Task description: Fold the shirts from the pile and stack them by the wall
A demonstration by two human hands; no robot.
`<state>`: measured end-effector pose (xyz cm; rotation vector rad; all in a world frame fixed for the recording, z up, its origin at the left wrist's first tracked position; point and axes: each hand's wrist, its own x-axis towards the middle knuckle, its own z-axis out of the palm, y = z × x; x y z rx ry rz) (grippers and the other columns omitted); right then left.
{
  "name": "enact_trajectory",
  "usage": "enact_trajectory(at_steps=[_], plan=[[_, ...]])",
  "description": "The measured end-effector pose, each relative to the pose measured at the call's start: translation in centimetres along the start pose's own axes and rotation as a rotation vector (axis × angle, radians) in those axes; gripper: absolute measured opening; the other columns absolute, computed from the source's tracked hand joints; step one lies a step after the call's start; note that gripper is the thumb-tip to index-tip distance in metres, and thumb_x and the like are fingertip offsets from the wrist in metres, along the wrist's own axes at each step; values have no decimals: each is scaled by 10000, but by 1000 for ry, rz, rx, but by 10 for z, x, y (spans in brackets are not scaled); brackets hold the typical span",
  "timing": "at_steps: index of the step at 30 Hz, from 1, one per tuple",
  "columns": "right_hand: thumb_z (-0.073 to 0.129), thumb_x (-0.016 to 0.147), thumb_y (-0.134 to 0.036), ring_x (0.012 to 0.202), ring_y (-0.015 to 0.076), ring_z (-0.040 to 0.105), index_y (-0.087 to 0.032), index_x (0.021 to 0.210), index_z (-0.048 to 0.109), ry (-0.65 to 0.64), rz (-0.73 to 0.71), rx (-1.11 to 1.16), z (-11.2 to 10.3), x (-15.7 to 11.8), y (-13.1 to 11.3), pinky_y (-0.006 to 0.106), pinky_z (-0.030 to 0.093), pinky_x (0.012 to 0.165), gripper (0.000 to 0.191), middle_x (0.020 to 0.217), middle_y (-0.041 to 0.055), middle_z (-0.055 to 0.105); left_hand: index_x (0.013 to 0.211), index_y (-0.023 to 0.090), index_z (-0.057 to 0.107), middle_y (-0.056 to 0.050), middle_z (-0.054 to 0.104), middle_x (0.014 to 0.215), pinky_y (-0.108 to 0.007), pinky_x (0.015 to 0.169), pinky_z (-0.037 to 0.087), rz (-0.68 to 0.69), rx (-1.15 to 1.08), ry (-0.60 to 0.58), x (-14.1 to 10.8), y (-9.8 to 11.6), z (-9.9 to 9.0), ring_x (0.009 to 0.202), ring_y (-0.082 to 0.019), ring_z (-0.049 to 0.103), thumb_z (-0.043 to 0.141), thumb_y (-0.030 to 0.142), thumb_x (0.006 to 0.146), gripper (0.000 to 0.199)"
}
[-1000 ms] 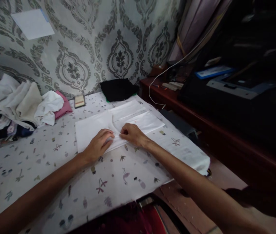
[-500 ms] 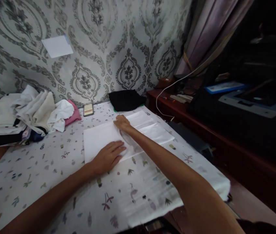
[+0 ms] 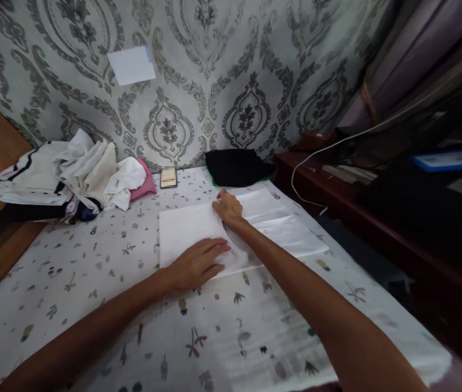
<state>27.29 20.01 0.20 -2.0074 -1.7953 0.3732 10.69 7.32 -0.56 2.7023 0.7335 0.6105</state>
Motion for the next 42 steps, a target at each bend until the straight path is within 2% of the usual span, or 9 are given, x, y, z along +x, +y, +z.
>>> enact_trajectory(at_steps=[2,5,8,15,20,24,29,35,42], plan=[[529,888,-250,1066,295,605,-167,1240,577,38,-47,-23,0,-6,-4,401,482,867,365,1119,135,674,1329,158,524,-140,590,1393,-389,1101,455,-87,-9,12,-2,-9,-14,1277,-224,556,380,352,1022,390],[464,927,-217,1232,311,526,-126,1266,590,98,-281,-86,7,-20,-11,438,429,1021,373,1298,184,605,1322,152,541,-140,602,1378,-411,1125,422,-290,48,61,-7,-36,-33,1284,-241,550,337,358,1025,415],[375,989,-270,1363,315,444,-82,1320,567,14,-481,-158,21,-38,-17,461,352,1123,427,1447,211,517,1376,121,508,-168,528,1468,-444,1178,338,-486,141,15,-14,-68,-42,1381,-266,467,328,376,1020,474],[286,1022,-471,1495,298,274,-53,1481,398,-143,-475,-260,30,-50,-11,461,239,1211,630,1585,210,357,1544,123,299,-127,219,1652,-525,1232,147,-638,237,-158,-30,-101,-41,1540,-247,155,212,461,1031,620],[317,1012,-373,1482,304,304,-75,1459,424,-190,-491,-339,9,-51,-3,505,263,1198,548,1562,200,401,1555,159,284,-110,208,1657,-523,1228,144,-641,239,-161,-32,-104,-44,1544,-238,138,191,492,1031,628],[312,1004,-293,1504,294,251,-63,1448,445,-128,-559,-386,-1,-77,3,500,220,1216,517,1575,199,380,1547,168,304,-103,225,1654,-516,1227,151,-640,259,-144,-32,-102,-43,1541,-238,152,199,489,1031,617],[216,1037,-473,1506,263,254,-62,1509,379,-113,-582,-344,8,-116,18,466,239,1219,647,1597,189,340,1544,155,312,-109,243,1647,-516,1221,176,-640,273,-144,-32,-101,-42,1538,-240,170,207,489,1030,622],[205,1025,-559,1510,244,245,-126,1543,337,-104,-548,-306,5,-121,42,463,219,1228,687,1610,150,332,1546,174,311,-110,228,1651,-537,1214,184,-649,277,-155,-30,-100,-45,1538,-242,167,214,477,1030,606],[238,1048,-415,1501,288,264,-81,1463,454,-1,-564,-360,0,-125,25,542,224,1207,574,1567,198,391,1551,147,304,-130,229,1645,-583,1225,136,-605,334,-163,-32,-65,-45,1539,-256,160,228,479,1038,616]])
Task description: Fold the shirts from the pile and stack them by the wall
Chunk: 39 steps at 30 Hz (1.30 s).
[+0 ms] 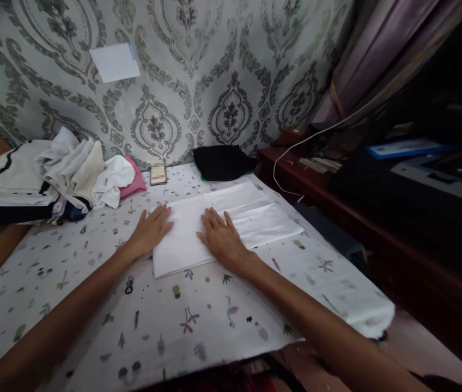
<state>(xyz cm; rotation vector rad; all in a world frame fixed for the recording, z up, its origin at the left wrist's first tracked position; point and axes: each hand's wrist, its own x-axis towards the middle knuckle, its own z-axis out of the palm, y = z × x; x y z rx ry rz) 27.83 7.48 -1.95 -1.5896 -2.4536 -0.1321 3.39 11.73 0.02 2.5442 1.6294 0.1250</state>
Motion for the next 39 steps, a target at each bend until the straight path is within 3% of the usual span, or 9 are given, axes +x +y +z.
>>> enact_trajectory(at_steps=[6,11,14,18,22,25,28,34,39], plan=[[313,1040,-325,1480,284,316,-62,1449,457,-59,-23,53,1,24,-11,517,288,1185,507,1553,210,408,1565,198,293,-121,248,1637,-544,1252,74,339,-19,-33,-47,32,12,1536,-240,173,247,593,1013,681],[371,1028,-277,1458,299,354,-55,1384,509,-78,9,45,-7,27,-17,526,273,1185,442,1520,218,454,1530,288,373,-61,263,1643,-486,1274,68,422,-163,-114,-74,27,6,1534,-229,178,348,579,998,607],[413,1016,-236,1425,319,392,-55,1339,545,-41,-58,35,-22,12,-38,531,268,1180,393,1479,226,494,1464,259,450,-88,278,1643,-470,1267,148,264,-404,-3,-71,10,4,1530,-237,205,399,488,1006,515],[632,925,-411,1194,310,559,-108,1284,575,-49,-277,145,-35,-18,-76,466,462,999,473,1320,189,606,1301,213,505,-153,495,1459,-449,1111,440,-241,-902,305,-40,-16,3,1376,-263,471,570,317,916,405],[682,883,-425,1007,293,565,-103,1144,612,-78,-302,151,-31,-33,-98,428,500,853,421,1086,143,653,1115,179,552,-109,682,1072,-371,834,596,-610,-1421,268,-6,-31,-11,952,-209,699,696,194,802,344],[580,923,-173,953,281,560,-99,1115,609,-56,-286,67,-30,-33,-101,415,497,807,208,1010,138,656,928,125,616,-80,697,800,-344,669,609,-651,-1543,121,10,-33,-22,690,-184,686,732,165,744,222],[517,904,-49,930,278,572,-100,1055,627,-81,-298,22,-34,-29,-103,402,501,762,194,983,147,665,794,111,638,-68,676,658,-315,539,578,-682,-1501,58,21,-30,-26,547,-174,642,737,178,727,137],[519,902,-31,915,271,600,-101,974,656,-122,-214,33,-42,-24,-106,379,509,741,170,938,145,689,714,145,640,-14,639,539,-248,462,494,-679,-1436,130,30,-21,-21,466,-157,593,745,80,638,145],[537,888,-47,898,265,600,-99,988,651,-83,-199,78,-48,-25,-111,376,500,741,160,929,143,694,704,141,654,-5,640,547,-218,440,458,-658,-1450,194,15,-23,-26,448,-133,573,691,55,631,118]])
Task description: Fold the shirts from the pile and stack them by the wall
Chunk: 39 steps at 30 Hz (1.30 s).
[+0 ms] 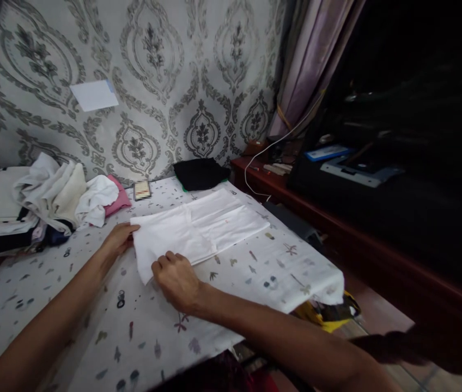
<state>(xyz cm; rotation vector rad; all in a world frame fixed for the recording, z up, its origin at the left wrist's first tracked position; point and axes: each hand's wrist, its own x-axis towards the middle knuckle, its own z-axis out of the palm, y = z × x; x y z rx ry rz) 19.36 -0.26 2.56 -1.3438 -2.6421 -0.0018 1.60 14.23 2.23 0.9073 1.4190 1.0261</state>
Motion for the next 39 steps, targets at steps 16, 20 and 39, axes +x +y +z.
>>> enact_trajectory(at_steps=[16,20,39], plan=[[517,885,-121,929,233,638,-166,1014,652,186,-32,404,-25,21,-67,323,510,687,192,983,87,731,943,203,672,81,601,595,-151,427,373,264,-123,152,-50,38,-89,451,-74,512,753,188,491,460],[521,835,-87,895,195,663,-182,1006,669,390,84,693,-36,10,-44,295,499,793,245,978,62,737,818,173,677,65,581,592,-154,429,385,386,-83,27,-47,65,-58,464,-72,516,767,234,510,327],[666,688,-232,511,100,557,-193,715,522,662,887,1669,4,-74,113,231,521,507,152,599,-61,539,704,170,570,-18,669,547,-173,406,304,270,495,-395,44,51,192,447,-116,619,620,218,743,79]])
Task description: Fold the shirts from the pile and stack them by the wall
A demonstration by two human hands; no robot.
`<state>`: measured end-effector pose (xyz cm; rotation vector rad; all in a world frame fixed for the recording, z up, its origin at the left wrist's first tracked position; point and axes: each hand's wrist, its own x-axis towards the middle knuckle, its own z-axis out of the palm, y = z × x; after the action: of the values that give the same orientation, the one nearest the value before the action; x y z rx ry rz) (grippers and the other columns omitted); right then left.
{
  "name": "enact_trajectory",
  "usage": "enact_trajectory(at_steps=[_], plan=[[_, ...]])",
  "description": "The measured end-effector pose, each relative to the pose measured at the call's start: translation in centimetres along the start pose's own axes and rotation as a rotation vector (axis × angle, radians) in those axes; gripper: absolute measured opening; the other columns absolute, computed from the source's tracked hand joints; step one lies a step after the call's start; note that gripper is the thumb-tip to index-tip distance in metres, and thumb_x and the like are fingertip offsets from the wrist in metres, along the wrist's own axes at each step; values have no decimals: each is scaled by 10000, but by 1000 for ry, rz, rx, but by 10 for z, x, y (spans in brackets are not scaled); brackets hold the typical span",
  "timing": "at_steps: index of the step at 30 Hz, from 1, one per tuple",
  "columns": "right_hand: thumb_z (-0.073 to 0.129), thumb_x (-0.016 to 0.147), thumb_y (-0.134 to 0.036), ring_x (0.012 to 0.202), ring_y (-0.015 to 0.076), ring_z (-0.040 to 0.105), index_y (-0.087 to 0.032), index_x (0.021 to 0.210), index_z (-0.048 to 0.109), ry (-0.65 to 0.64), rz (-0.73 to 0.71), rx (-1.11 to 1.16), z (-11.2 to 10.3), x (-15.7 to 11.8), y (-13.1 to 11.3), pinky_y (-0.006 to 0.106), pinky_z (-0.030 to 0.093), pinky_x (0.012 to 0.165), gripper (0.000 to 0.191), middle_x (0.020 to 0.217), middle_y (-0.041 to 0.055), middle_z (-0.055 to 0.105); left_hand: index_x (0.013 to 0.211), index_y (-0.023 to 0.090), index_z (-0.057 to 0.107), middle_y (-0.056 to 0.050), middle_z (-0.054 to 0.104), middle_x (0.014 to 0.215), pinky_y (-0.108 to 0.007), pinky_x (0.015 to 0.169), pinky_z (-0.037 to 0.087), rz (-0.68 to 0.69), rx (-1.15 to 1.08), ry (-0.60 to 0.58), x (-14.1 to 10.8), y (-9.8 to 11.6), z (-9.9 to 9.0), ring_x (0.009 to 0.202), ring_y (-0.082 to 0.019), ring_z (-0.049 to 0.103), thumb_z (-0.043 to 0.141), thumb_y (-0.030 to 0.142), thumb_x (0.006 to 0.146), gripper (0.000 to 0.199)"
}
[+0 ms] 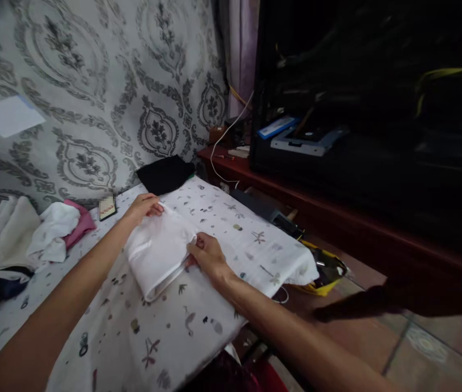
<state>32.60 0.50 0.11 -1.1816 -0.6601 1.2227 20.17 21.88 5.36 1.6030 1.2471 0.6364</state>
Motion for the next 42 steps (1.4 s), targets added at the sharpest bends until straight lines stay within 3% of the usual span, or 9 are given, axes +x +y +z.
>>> enact_trajectory(at_steps=[6,10,14,20,26,29,34,37,42], plan=[[699,806,-266,579,159,662,-183,980,536,12,172,33,-8,4,-13,284,592,518,253,711,2,649,747,168,591,-23,693,591,-177,409,311,-27,32,-52,14,-13,14,461,-116,629,603,191,777,40],[569,874,-141,528,155,678,-174,935,531,-8,222,-22,-10,7,-18,246,583,514,80,618,12,666,754,169,593,-32,694,599,-185,423,326,-38,21,-53,18,-17,15,473,-124,630,610,199,777,42],[536,848,-77,558,166,707,-182,903,536,-5,218,-29,-14,10,-16,234,586,515,119,616,15,690,752,168,591,-38,688,608,-191,452,356,-27,-9,-45,20,-23,18,498,-121,624,596,212,787,56],[465,875,-49,559,155,704,-180,922,532,-2,258,-46,-14,8,-22,231,584,538,155,606,19,689,1060,181,605,-39,738,784,-249,732,527,27,-90,-11,12,-34,19,752,-144,697,569,183,793,269],[436,886,-107,575,154,682,-178,1021,517,-39,268,-138,-17,3,-28,246,553,563,173,609,18,676,1185,206,636,-102,661,1309,-420,1115,399,437,326,-190,-5,-54,15,1229,-248,594,560,317,874,338],[439,904,-223,470,164,569,-161,1236,462,-42,160,-434,-27,4,-31,275,467,490,339,561,-34,619,1282,195,596,-115,571,1434,-439,1166,340,559,523,-239,-12,-57,15,1337,-272,509,536,366,909,415],[401,961,-362,587,198,571,-170,1377,460,-65,-360,-1015,-15,25,-48,308,425,608,462,571,-50,549,1240,207,598,-98,652,1287,-379,1027,458,500,548,-9,-12,-56,-23,1174,-234,604,469,285,932,343],[393,966,-233,725,192,620,-184,1226,596,-223,-415,-1268,23,47,-59,297,416,663,333,776,28,668,1027,194,651,-71,707,969,-354,847,500,279,600,168,-11,-64,-64,909,-227,645,506,252,874,219],[365,977,-148,959,238,635,-156,1064,668,-435,-483,-1593,83,78,-63,328,448,754,315,1097,129,677,866,190,642,-7,623,703,-293,645,443,197,563,110,-23,-82,-100,675,-186,566,518,369,851,219]])
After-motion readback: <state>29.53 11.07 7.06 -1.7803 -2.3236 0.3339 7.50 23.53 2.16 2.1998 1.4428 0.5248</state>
